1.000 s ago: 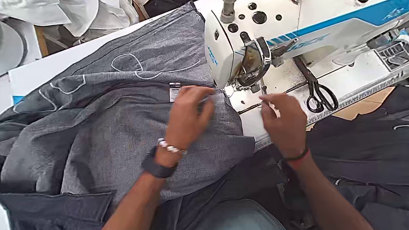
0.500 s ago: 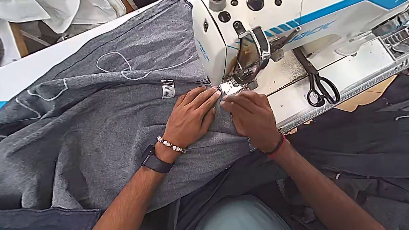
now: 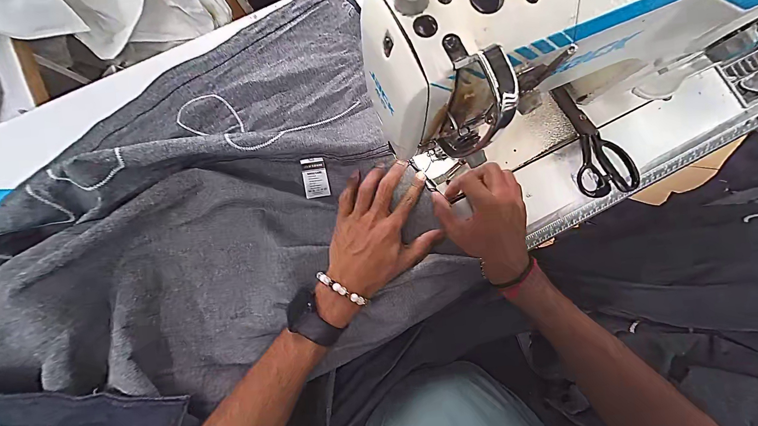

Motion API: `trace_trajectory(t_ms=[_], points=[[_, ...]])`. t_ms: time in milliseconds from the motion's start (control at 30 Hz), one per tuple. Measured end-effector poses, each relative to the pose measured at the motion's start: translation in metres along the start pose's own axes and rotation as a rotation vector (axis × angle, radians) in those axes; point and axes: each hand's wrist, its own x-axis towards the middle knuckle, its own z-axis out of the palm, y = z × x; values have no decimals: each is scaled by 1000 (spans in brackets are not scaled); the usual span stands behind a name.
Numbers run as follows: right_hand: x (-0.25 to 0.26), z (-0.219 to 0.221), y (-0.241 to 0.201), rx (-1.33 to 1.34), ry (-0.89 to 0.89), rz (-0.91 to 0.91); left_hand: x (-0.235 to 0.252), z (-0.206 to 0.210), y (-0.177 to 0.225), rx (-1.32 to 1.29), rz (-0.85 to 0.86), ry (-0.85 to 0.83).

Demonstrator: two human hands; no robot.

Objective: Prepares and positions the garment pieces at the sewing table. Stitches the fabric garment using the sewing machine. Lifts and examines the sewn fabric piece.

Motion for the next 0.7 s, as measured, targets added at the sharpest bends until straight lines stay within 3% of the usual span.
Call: trace_trajectory(t_ms=[100,167,333,433,700], points=[[22,-13,-30,45,-185,25,-6,4,1,-37,-13,62],[23,-17,-37,119,-213,72,-5,2,-3,-59,11,61],[-61,-32,-39,473,-341,334,-6,2,-2,-19,10,26],[-96,-34,-52,634,-270,403,-6,0,-2,14,20,27],[-85,-28,-48,684,-197,376,-4,-2,-12,45,53,52]])
